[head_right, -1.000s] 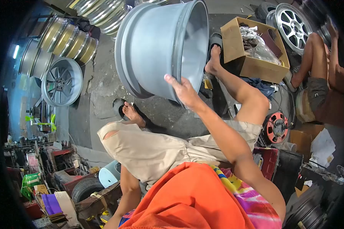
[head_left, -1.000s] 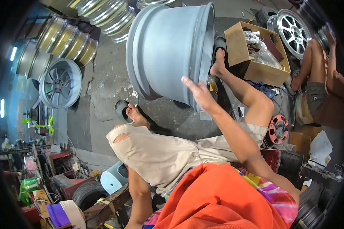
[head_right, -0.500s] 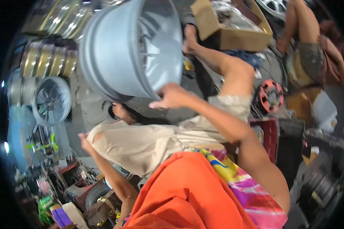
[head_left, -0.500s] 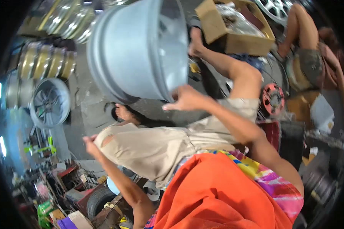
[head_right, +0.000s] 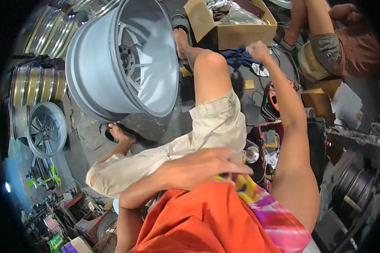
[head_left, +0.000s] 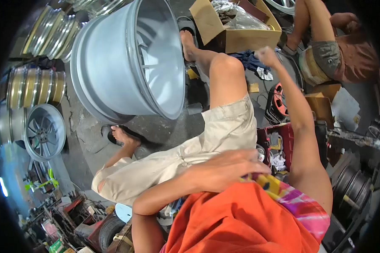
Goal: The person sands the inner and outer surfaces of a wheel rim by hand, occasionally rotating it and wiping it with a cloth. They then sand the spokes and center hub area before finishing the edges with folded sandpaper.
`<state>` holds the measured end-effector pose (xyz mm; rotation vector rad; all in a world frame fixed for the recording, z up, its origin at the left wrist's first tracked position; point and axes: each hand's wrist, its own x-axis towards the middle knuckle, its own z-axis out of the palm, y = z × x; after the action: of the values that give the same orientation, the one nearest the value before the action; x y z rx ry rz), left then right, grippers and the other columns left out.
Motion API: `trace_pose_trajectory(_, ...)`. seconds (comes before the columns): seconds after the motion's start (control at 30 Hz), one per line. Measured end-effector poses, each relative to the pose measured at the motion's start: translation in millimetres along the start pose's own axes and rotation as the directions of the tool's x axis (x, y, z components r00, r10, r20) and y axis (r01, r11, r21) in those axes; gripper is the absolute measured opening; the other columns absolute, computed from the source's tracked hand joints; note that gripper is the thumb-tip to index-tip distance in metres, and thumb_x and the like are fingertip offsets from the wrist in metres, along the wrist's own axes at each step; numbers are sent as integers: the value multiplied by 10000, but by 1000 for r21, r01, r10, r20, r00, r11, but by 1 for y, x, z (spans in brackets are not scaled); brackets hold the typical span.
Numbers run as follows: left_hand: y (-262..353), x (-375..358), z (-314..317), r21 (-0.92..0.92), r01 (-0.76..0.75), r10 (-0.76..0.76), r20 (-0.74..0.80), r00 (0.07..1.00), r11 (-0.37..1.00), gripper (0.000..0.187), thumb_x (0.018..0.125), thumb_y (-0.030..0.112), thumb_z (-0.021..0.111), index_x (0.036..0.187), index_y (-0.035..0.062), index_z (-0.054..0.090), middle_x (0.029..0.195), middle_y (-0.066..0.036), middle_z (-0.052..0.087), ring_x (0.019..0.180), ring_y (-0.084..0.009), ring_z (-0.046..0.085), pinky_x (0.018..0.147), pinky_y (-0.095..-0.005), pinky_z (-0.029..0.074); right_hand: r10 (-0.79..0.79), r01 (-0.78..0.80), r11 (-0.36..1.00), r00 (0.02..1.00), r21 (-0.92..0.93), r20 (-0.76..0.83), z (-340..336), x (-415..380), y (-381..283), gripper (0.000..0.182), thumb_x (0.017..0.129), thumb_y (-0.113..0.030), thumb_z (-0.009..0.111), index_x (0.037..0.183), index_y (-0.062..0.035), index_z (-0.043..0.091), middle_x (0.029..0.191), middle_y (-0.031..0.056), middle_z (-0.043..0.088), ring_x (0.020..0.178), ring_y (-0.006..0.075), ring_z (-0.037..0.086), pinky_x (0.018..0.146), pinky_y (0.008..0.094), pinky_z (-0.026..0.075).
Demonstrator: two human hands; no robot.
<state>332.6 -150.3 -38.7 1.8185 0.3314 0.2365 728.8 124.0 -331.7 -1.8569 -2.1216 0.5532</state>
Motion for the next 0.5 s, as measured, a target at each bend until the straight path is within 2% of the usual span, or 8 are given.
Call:
trace_pose_trajectory(0.03, -4, 12, 1, -108, -62, 78, 150, 986, 992, 339, 946, 213, 610, 1252, 71, 632, 1063, -202, 567, 991, -365, 580, 807, -428, 491, -86, 83, 996, 987, 32, 135, 35, 9, 27, 353, 903, -311, 623, 1064, -18, 735, 918, 171, 733, 755, 265, 706, 740, 378, 552)
trace_pose_trajectory(0.1, -21, 28, 12, -81, -113, 129, 245, 961, 990, 334, 975, 224, 555, 1268, 80, 627, 1109, -182, 582, 1026, -346, 586, 842, -399, 482, -420, 440, 853, 898, -280, 130, 63, 1, 14, 358, 898, -364, 643, 1042, -53, 746, 998, 172, 734, 808, 329, 706, 797, 396, 553)
trace_pose_trajectory(0.17, -32, 37, 24, -59, -156, 167, 329, 929, 986, 337, 1004, 234, 500, 1284, 90, 621, 1155, -162, 597, 1061, -327, 592, 877, -370, 473, -22, 17, 996, 998, 86, 63, 129, 19, 35, 511, 846, -541, 666, 1099, -104, 741, 1019, 160, 736, 1001, 387, 672, 916, 426, 512)
trace_pose_trajectory(0.23, -38, 40, 34, -214, -141, 197, 272, 942, 967, 213, 849, 105, 551, 926, -89, 509, 979, -251, 511, 932, -419, 525, 843, -447, 432, 342, -336, 864, 938, 374, 54, 154, 25, 29, 571, 852, -495, 686, 1207, -48, 690, 1178, 196, 688, 1143, 342, 640, 984, 386, 484)
trace_pose_trajectory(0.27, -45, 40, 38, -199, -129, 179, 257, 950, 972, 213, 849, 105, 551, 926, -89, 509, 979, -251, 511, 932, -419, 525, 843, -447, 432, 507, -455, 725, 861, 517, 46, 166, 28, 26, 609, 854, -472, 697, 1261, -20, 665, 1257, 215, 663, 1214, 320, 623, 1017, 367, 470)
trace_pose_trajectory(0.37, -75, 38, 58, -214, -122, 188, 325, 927, 969, 299, 813, 174, 608, 900, -88, 492, 923, -254, 515, 883, -426, 509, 809, -456, 424, 574, -500, 746, 818, 440, -43, 128, 13, 3, 634, 832, -531, 730, 1196, -11, 703, 1261, 196, 669, 1214, 311, 625, 1030, 361, 456)
trace_pose_trajectory(0.47, -70, 35, 44, -357, -343, 415, 148, 898, 869, 293, 797, 199, 632, 806, -62, 499, 822, -226, 527, 810, -410, 506, 742, -465, 421, 597, -576, 741, 800, 345, 53, 102, -5, 1, 502, 900, -584, 614, 1118, -150, 741, 1019, 142, 732, 855, 277, 688, 825, 354, 514)
trace_pose_trajectory(0.5, -44, 34, 11, -256, -165, 258, 388, 885, 953, 255, 794, 181, 637, 775, -40, 511, 812, -202, 542, 814, -396, 525, 745, -459, 433, 458, -460, 882, 888, 100, 45, 112, -11, 21, 436, 902, -532, 632, 1065, -145, 746, 970, 134, 728, 819, 259, 679, 796, 351, 516)
